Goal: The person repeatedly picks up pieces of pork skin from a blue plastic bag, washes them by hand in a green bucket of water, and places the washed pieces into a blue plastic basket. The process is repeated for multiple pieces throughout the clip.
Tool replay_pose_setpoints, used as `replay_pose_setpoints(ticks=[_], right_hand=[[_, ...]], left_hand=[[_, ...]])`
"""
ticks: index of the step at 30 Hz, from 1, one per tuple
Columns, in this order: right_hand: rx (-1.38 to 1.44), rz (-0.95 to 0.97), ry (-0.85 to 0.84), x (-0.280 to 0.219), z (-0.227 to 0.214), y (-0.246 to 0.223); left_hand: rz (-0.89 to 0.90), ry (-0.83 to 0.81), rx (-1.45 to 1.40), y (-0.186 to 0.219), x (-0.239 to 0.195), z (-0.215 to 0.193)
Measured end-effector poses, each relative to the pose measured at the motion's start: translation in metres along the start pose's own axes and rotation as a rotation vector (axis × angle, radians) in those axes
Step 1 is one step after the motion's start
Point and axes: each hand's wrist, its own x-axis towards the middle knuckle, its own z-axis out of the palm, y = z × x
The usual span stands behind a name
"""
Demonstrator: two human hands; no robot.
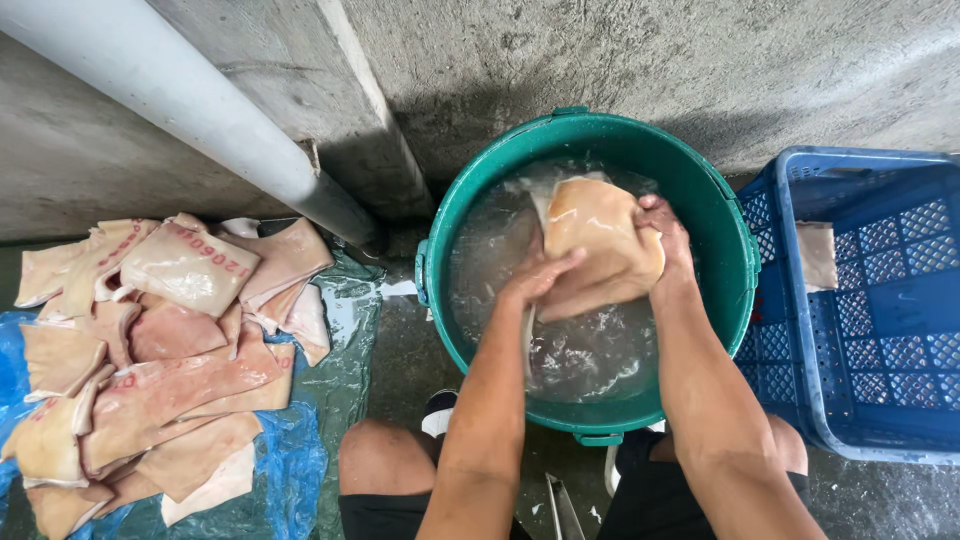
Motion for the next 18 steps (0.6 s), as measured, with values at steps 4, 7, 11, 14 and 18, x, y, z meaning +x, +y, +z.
replay_pose_setpoints(ticks=[4,7,11,14,18], right_hand=[[-0.048,0.19,-0.031,0.009,-0.01,0.028],[-0.174,0.282,-0.018,0.014,-0.011,0.051],[-0.874,0.1,0.116,0.014,-0.006,0.05],[-1.463,-0.085,0.287,-0.003,0.018,0.052],[-2.01,-0.525,-0.059,-0.038,0.069,0.094]], left_hand=[[0.079,0.097,0.802,0.0,0.0,0.015],[-0.072,0.23,0.375,-0.023,0.009,-0.008],[-0.207,0.213,-0.03,-0.049,0.019,-0.026],[-0.213,0.293,-0.203,-0.057,0.024,-0.028],[-0.407,0.269,-0.462,-0.068,0.031,-0.03]])
